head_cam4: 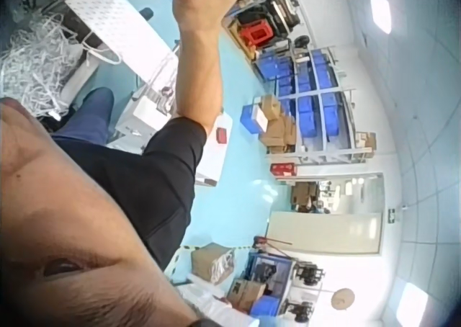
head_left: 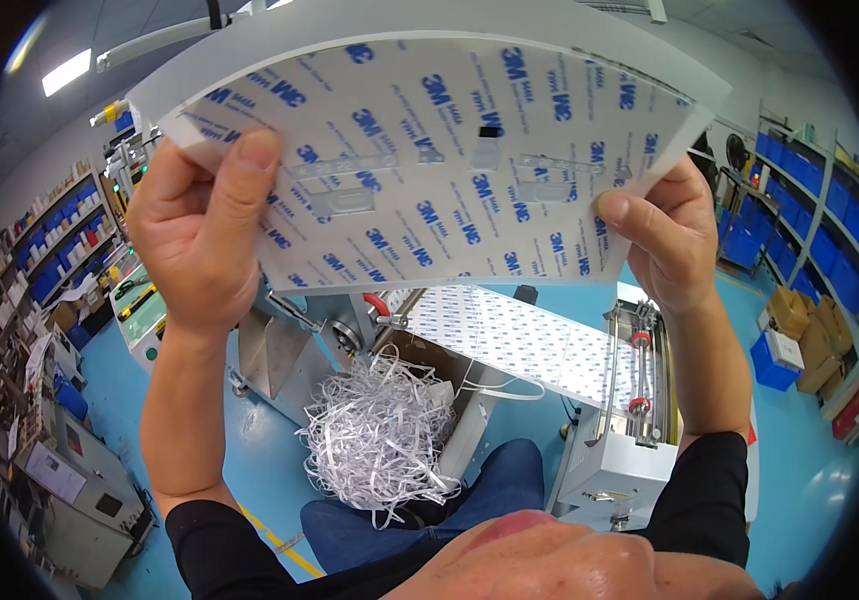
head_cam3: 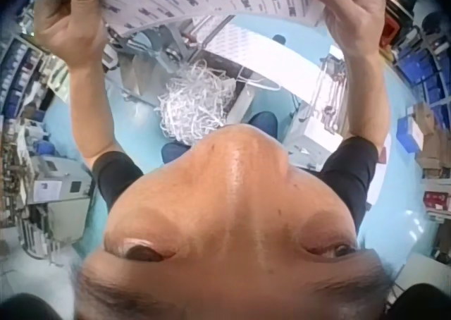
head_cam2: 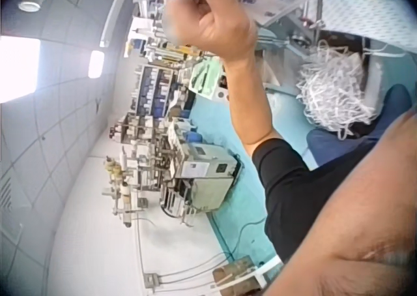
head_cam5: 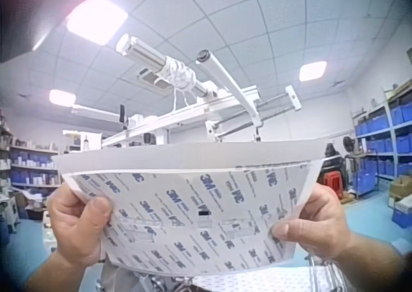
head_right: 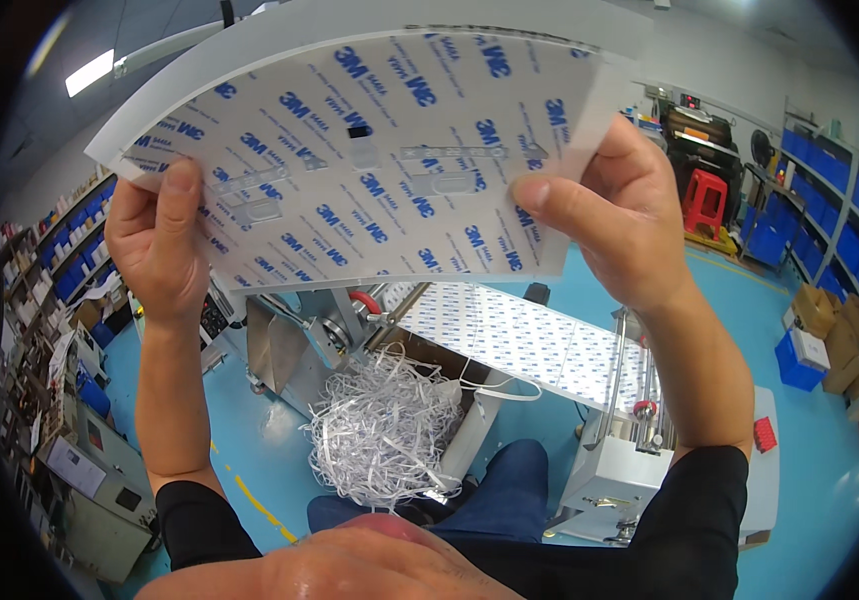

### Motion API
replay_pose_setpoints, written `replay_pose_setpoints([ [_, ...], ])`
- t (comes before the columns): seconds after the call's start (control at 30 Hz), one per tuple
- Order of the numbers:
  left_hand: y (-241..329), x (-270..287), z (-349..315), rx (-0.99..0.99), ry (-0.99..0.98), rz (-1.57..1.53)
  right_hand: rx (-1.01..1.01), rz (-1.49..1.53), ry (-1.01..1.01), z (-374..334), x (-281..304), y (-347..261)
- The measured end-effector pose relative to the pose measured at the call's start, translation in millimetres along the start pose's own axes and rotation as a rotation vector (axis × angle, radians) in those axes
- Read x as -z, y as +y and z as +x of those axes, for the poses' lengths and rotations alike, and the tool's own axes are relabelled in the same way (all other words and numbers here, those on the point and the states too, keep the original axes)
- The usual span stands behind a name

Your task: The person peels cutout sections from adhesive sheets, applies an adhesive sheet to a plastic panel, and removes scrap strips from a tape feeding machine by hand.

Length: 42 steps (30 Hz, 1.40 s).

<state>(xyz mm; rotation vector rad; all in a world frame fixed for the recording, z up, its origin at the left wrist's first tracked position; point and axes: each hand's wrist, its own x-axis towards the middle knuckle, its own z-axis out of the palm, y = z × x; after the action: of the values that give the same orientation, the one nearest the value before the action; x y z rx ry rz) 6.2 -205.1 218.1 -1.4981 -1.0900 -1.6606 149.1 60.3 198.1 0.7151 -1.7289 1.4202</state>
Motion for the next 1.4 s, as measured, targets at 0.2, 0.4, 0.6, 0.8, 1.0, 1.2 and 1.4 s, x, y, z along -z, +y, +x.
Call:
replay_pose_setpoints([
  [0.2, -4.3, 1.8, -0.8, 0.081, 0.004, -0.012, -0.031, 0.036, -0.007, -0.7, -2.1, -1.8],
  [0.4, -7.0, 0.2, 0.8, 0.113, 0.009, -0.006, -0.018, 0.003, 0.006, -2.1, -1.3, -3.7],
  [0.6, -9.5, -1.5, 0.5, 0.105, 0.007, 0.006, -0.001, -0.002, 0.005, -2.4, 0.5, -0.9],
  [0.8, -8.5, -3.7, 0.5, 0.088, -0.007, -0.03, -0.01, -0.012, -0.004, -2.6, 4.4, 1.4],
  [1.0, -8.3, -3.2, -4.7, 0.055, -0.059, -0.065, -0.033, 0.045, -0.012, -3.3, 4.6, 10.3],
  [1.2, -3.6, -6.9, -6.4, -0.006, -0.114, -0.043, -0.021, 0.053, 0.043, -7.3, 9.8, 17.0],
  [1.4, 7.0, -4.8, -9.0, -0.045, -0.129, -0.036, -0.005, 0.028, 0.021, -9.8, 12.0, 21.9],
])
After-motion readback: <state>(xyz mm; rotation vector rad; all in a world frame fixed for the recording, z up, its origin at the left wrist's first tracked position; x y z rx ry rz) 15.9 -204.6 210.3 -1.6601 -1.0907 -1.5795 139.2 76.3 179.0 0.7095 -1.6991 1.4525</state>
